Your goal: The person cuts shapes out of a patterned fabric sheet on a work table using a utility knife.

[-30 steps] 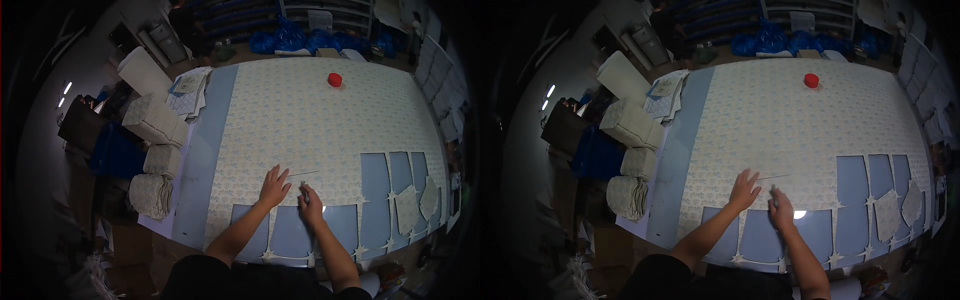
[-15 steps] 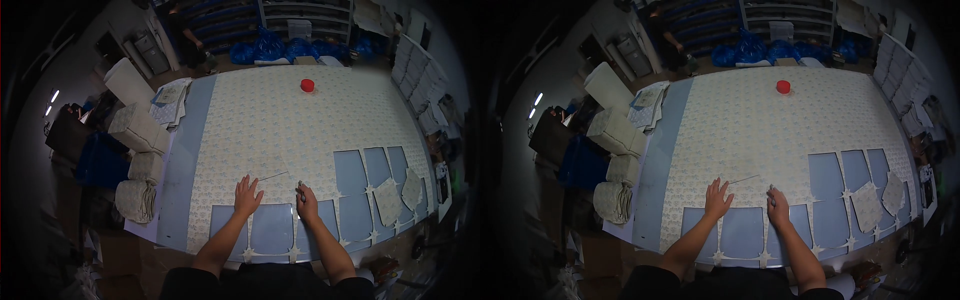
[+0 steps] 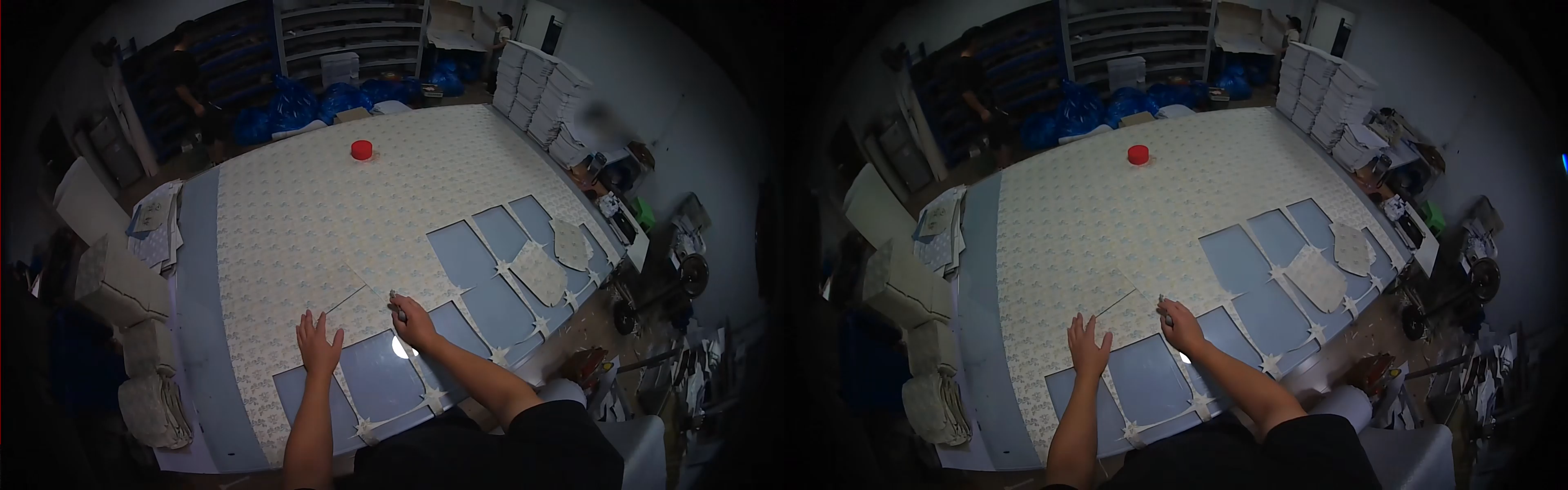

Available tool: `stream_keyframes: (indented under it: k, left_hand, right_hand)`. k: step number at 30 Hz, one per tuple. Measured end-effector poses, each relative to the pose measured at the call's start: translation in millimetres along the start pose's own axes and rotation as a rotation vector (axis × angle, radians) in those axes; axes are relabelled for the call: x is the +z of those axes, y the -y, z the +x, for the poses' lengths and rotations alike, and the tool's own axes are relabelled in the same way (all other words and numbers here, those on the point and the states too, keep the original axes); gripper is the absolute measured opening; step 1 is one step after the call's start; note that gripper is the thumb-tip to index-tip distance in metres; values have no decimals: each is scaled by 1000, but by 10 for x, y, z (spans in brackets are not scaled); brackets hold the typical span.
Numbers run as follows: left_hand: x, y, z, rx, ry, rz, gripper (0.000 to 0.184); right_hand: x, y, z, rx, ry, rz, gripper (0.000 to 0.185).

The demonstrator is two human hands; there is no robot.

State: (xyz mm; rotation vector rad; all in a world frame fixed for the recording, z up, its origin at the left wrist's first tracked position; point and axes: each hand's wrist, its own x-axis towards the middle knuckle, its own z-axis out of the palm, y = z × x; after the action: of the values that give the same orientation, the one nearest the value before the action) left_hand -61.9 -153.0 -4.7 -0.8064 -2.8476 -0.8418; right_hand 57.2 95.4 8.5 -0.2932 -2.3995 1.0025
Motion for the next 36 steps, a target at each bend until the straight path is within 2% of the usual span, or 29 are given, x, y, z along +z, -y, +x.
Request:
stream_keyframes:
  k: [2, 4, 5, 7, 15, 20, 22, 23, 29, 36]
  left_hand:
    - [-22, -2, -15, -9, 17, 8, 73]
    - [-124, -103, -5, -18, 87, 52, 87]
    - [-133, -121, -5, -19, 92, 53, 87]
    - [-163, -131, 6, -20, 141, 62, 97]
    - [-199, -131, 16, 8, 243, 157, 109]
    - [-153, -123, -2, 47, 198, 167, 107]
    - [-157, -132, 23, 46, 196, 180, 103]
    - [-159, -147, 18, 63, 189, 185, 100]
    - [-123, -102, 16, 75, 167, 146, 91]
    - [-146, -99, 12, 63, 171, 129, 92]
  right_hand:
    - [4, 2, -14, 74, 28, 35, 35]
    - [-12, 48, -19, 111, 35, 67, 35]
    - [-31, 66, -24, 144, 39, 101, 35]
    - [-54, 57, -38, 140, 30, 104, 35]
    - [138, -220, -54, 152, -58, 132, 26]
    - [36, -83, -22, 295, 22, 234, 21]
    - [48, -120, -1, 234, -22, 296, 21]
    - [23, -142, -3, 183, -2, 208, 21]
    - [53, -90, 9, 81, -60, 188, 24]
    - [-40, -115, -29, 154, 92, 192, 18]
